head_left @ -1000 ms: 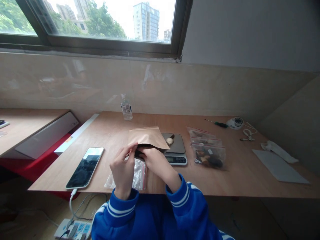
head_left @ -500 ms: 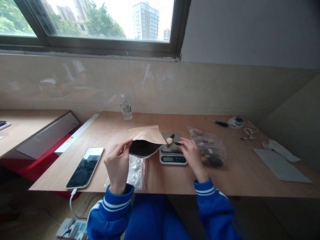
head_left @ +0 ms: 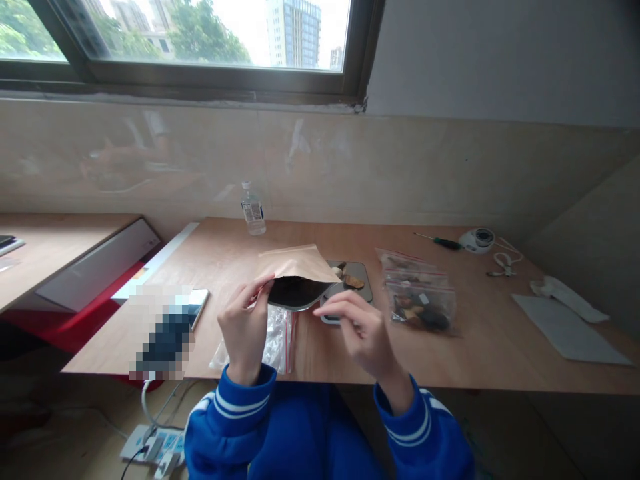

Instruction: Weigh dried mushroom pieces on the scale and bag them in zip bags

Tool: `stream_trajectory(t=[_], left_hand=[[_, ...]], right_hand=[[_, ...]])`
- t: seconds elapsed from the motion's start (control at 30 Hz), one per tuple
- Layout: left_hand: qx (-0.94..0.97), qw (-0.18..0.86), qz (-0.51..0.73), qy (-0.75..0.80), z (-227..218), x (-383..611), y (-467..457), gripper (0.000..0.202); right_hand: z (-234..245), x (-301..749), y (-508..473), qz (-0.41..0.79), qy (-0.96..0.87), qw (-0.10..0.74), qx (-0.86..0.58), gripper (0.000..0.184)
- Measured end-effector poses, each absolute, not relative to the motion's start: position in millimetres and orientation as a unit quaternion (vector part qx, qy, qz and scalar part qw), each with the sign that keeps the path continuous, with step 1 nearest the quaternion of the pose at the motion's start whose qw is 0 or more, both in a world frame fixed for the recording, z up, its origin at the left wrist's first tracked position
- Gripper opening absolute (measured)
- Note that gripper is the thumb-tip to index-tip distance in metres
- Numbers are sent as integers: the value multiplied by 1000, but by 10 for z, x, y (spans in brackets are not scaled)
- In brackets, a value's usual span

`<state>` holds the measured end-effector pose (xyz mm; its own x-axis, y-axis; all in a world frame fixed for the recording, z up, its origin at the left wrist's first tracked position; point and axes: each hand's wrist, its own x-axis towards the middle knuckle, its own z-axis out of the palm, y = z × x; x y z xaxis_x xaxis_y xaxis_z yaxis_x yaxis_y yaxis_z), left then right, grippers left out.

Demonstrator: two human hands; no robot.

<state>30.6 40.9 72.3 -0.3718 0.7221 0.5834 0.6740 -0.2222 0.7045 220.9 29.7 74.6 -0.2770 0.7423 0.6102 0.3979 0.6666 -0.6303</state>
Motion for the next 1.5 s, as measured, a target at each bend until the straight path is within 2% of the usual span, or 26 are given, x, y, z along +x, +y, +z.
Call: stream_trajectory(t=[0.07, 0.17, 0.23, 0.43, 0.6, 0.83, 1.13, 1.27, 1.37, 1.5], left_hand=[[563, 17, 544, 622, 700, 342, 388, 19], [569, -30, 540, 619, 632, 383, 342, 19], [579, -61, 538, 610, 576, 401, 308, 19], [585, -81, 559, 582, 491, 437, 271, 20], [580, -92, 551, 593, 519, 450, 289, 19], [572, -72, 548, 606, 578, 407, 293, 19], [574, -49, 548, 606, 560, 398, 253, 18], [581, -50, 550, 598, 556, 404, 252, 18], [586, -48, 541, 602, 588, 381, 248, 19], [578, -35, 520, 627, 684, 336, 247, 19]], right_hand=[[857, 1944, 264, 174, -830, 386, -361, 38], [887, 1613, 426, 136, -865, 213, -434, 34], [870, 1446, 620, 129, -858, 156, -472, 32], [785, 1145, 1123, 124, -826, 193, -514, 38], [763, 1193, 1076, 117, -812, 193, -538, 36], [883, 1398, 586, 129, -810, 136, -555, 28], [805, 1372, 547, 110, -811, 127, -560, 32], [772, 1410, 549, 108, -818, 138, -547, 32], [755, 1476, 508, 113, -823, 155, -535, 25], [773, 1573, 430, 54, -833, 243, -495, 16]])
